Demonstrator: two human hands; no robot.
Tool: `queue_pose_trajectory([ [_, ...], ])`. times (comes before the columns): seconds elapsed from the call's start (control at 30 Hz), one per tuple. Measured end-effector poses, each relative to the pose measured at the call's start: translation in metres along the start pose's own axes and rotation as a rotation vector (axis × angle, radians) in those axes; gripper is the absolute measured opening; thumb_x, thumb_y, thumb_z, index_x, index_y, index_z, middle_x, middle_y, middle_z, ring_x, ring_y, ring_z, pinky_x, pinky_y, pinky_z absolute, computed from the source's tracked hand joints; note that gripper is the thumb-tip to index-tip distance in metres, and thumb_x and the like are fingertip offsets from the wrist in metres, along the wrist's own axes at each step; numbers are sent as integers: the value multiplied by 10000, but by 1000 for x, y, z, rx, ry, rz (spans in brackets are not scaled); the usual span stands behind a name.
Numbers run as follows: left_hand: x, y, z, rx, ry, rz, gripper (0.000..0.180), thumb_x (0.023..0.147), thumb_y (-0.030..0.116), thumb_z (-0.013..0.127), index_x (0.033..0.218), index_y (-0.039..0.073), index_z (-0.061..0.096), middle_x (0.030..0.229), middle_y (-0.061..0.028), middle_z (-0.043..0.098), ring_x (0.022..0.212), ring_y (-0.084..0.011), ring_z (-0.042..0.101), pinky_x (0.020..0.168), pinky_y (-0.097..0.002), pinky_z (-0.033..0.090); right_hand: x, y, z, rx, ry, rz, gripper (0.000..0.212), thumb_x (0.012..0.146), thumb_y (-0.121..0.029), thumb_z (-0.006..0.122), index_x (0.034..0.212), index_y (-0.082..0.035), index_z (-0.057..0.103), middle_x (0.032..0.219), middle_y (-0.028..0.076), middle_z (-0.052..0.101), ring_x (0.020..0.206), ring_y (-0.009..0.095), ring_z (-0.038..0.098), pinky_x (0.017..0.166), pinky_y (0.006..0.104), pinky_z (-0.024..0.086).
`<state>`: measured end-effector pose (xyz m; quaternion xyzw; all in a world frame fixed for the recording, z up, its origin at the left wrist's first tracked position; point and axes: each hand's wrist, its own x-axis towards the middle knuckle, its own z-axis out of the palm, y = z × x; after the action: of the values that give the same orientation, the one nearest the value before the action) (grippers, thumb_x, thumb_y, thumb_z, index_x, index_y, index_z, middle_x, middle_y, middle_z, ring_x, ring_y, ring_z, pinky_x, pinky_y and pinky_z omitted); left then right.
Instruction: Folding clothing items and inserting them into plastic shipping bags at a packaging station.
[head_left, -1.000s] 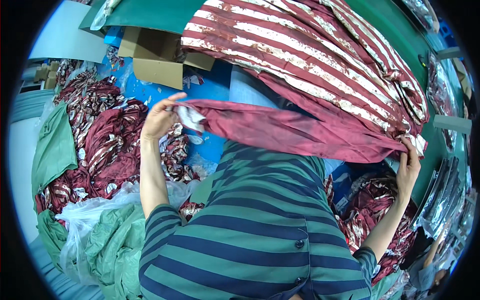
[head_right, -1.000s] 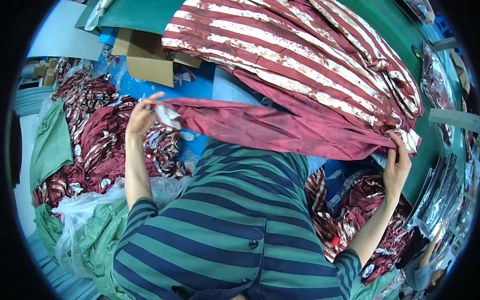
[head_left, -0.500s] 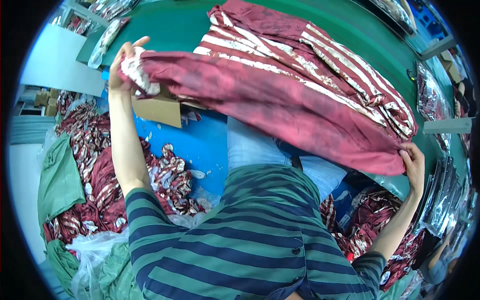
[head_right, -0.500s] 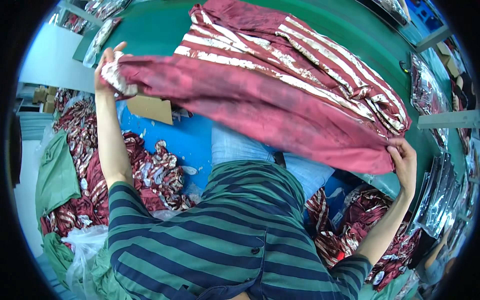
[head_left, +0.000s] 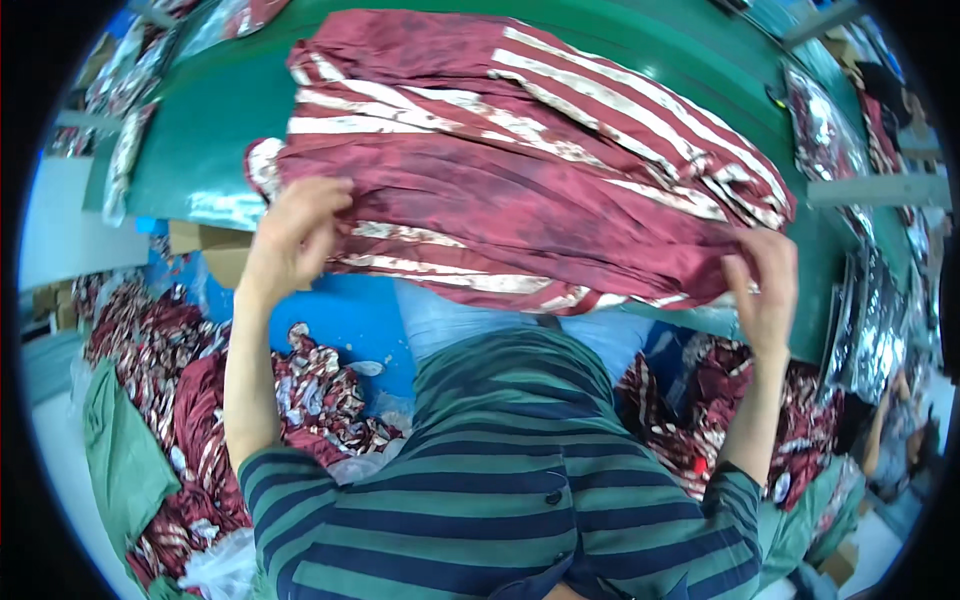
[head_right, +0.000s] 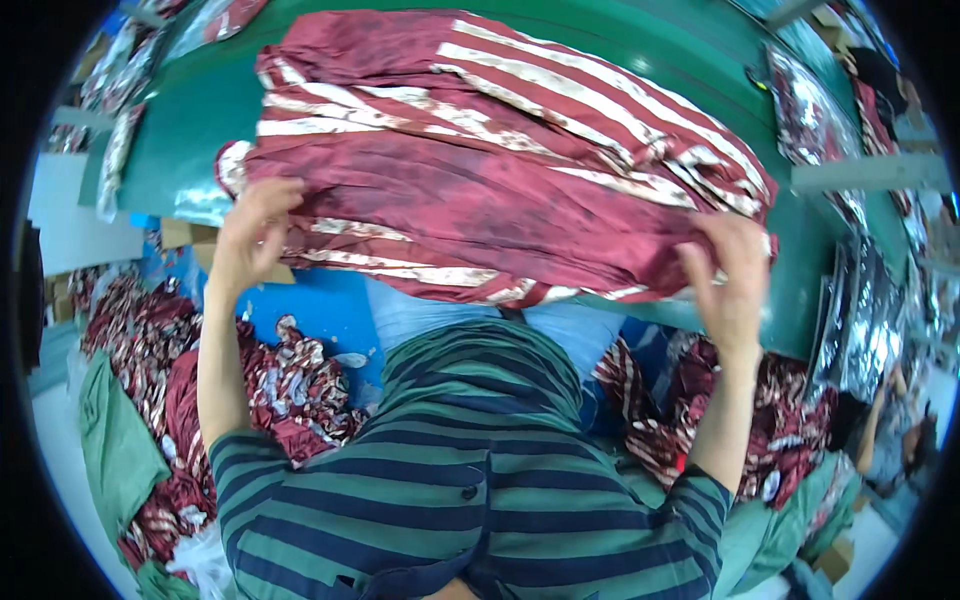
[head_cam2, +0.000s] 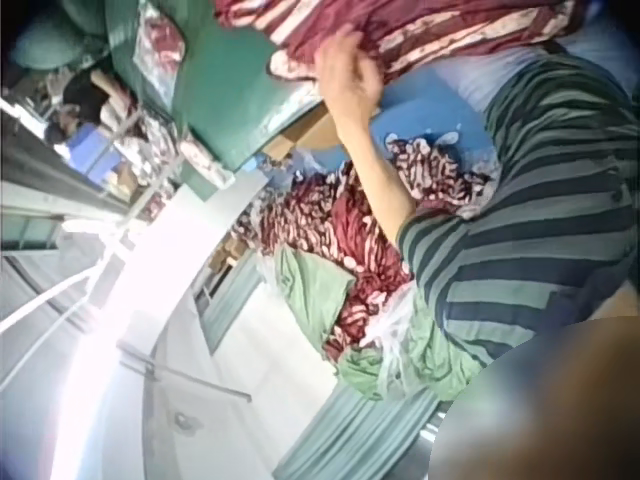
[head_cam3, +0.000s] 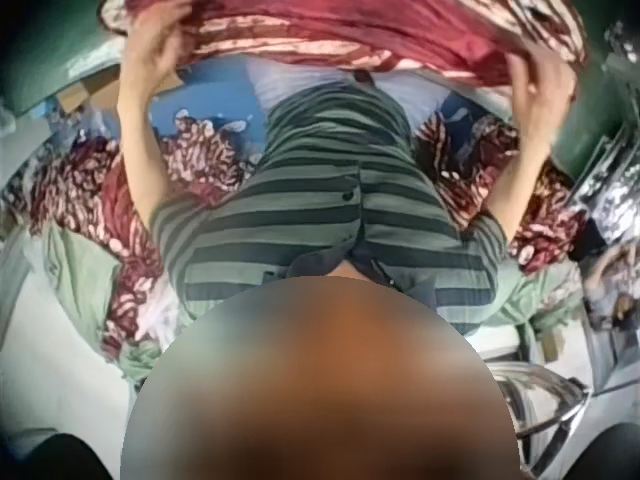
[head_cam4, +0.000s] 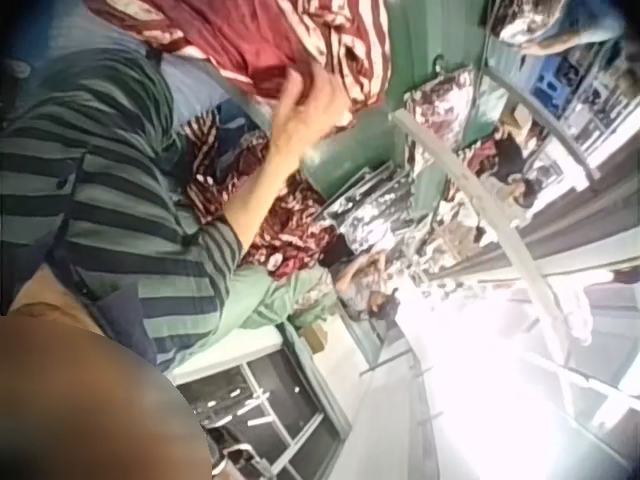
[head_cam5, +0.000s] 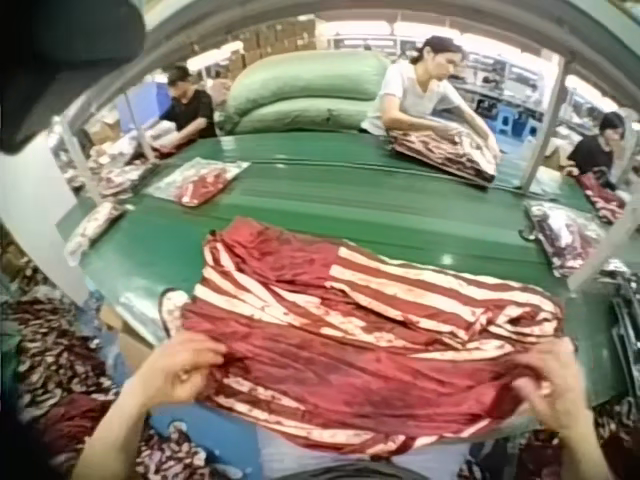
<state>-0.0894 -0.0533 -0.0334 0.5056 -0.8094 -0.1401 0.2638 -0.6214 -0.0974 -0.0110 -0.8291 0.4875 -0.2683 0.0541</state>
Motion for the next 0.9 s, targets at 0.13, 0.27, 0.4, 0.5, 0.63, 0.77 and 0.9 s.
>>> queue_pose_trajectory([
  [0.13, 4, 2, 47, 158, -42, 43, 250, 874, -1, 640, 1114, 44, 692, 1254, -75, 682, 1227, -295, 591, 1019, -399, 468, -21, 10, 33, -91, -184, -18, 284, 877, -222, 726, 1109, -59, 719, 1164, 76, 631, 1019, 262, 576, 920, 375, 429],
  [0.27, 8, -23, 53, 105, -59, 43, 217, 912, 27, 628, 1118, 57, 691, 1301, -69, 658, 1344, -293, 506, 1098, -438, 402, -38, 29, 42, 24, -158, 148, 288, 917, -250, 699, 1116, -42, 713, 1167, 91, 632, 1025, 273, 574, 919, 378, 439],
  [0.4, 18, -10, 11, 83, 54, 16, 198, 955, 39, 594, 1132, 71, 676, 1269, -66, 665, 1288, -273, 546, 1055, -410, 446, -43, 33, 35, 122, -137, 330, 289, 944, -255, 677, 1113, -24, 708, 1149, 107, 636, 1017, 283, 577, 903, 375, 457],
  [0.5, 28, 15, 13, 391, 211, -130, 197, 952, 23, 589, 1116, 62, 690, 1181, -74, 699, 1114, -253, 630, 942, -379, 513, -29, 32, 32, 35, -217, 417, 281, 962, -243, 657, 1100, -2, 699, 1126, 123, 641, 996, 290, 591, 877, 370, 484],
  [0.63, 9, 121, 78, -223, -412, -187, 203, 901, 137, 679, 1078, 44, 715, 1036, -121, 728, 903, -295, 680, 808, -351, 548, -17, 40, 39, -121, -196, 132, 268, 967, -221, 641, 1105, 6, 676, 1054, 116, 665, 933, 277, 615, 821, 346, 490],
  [0.77, 25, 157, 160, -101, 17, -27, 229, 877, 195, 729, 1023, 24, 685, 972, -120, 683, 884, -298, 624, 785, -368, 524, 1, 48, 46, -39, -311, 62, 248, 970, -218, 636, 1076, 4, 669, 978, 114, 680, 860, 276, 628, 761, 347, 492],
  [0.9, 39, 164, 186, -83, 65, -79, 226, 856, 205, 759, 918, 22, 641, 889, -96, 620, 797, -278, 551, 753, -364, 498, 8, 39, 36, 119, -371, 146, 250, 973, -245, 633, 1039, -8, 675, 916, 114, 694, 797, 290, 641, 719, 371, 497],
])
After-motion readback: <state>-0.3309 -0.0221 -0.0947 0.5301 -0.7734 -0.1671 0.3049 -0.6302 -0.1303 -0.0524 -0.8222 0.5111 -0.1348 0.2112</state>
